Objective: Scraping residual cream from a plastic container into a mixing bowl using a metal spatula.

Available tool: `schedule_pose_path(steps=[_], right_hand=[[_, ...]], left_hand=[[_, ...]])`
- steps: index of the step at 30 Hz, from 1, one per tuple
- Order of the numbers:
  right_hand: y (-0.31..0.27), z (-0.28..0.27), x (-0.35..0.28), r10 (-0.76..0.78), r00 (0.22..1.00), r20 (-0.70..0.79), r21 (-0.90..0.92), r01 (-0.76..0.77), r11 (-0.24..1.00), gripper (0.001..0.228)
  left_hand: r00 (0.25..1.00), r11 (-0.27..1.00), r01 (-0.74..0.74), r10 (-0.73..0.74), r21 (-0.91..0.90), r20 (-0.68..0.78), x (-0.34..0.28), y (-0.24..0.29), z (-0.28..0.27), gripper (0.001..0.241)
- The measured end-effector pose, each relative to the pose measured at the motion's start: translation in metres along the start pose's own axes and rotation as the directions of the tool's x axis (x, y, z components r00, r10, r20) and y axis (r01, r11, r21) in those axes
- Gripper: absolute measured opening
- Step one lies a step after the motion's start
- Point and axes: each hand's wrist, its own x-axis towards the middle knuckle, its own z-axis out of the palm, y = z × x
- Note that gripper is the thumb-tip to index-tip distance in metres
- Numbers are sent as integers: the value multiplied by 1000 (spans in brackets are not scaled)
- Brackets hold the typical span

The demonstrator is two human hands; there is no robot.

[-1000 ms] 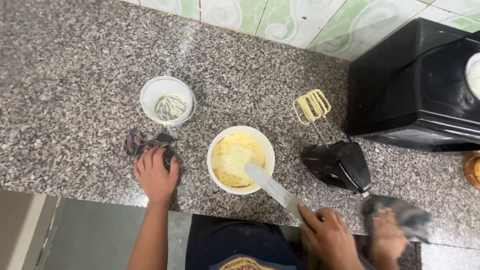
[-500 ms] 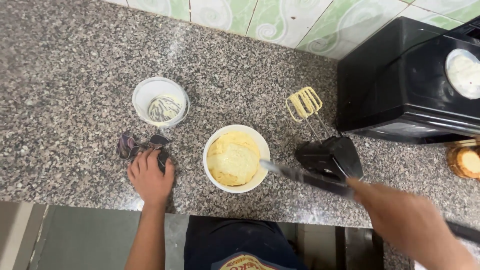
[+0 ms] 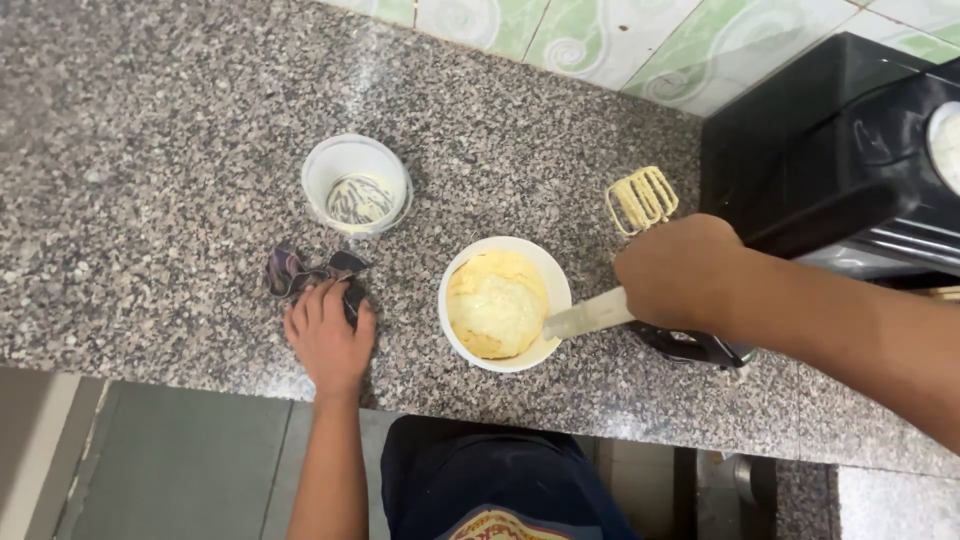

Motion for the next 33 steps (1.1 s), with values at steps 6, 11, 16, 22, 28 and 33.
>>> schedule_pose_path(steps=[6, 11, 16, 22, 28, 33], right_hand=[[42, 39, 6, 5, 952, 305, 257, -87, 962, 31], [55, 90, -20, -164, 876, 454, 763, -288, 578, 45], [9, 170, -53, 25, 992, 127, 966, -130, 224, 30], [-88, 301, -16, 462, 796, -391, 918, 306, 250, 20], [-126, 280, -10, 433, 635, -640, 737, 348, 579, 34], [-123, 265, -19, 407, 644, -648, 735, 386, 558, 35]], left_hand=[[1000, 1000, 1, -1, -2, 12, -1, 0, 0, 44], [1000, 1000, -6, 6, -5, 8, 0, 0, 0, 42], [1000, 1000, -11, 11, 16, 0, 2, 1, 1, 41], [1000, 999, -18, 17, 37, 9, 2, 4, 2, 41], [999, 997, -43, 42, 58, 10, 4, 2, 1, 42], [999, 998, -54, 54, 35, 4, 1, 2, 1, 44]])
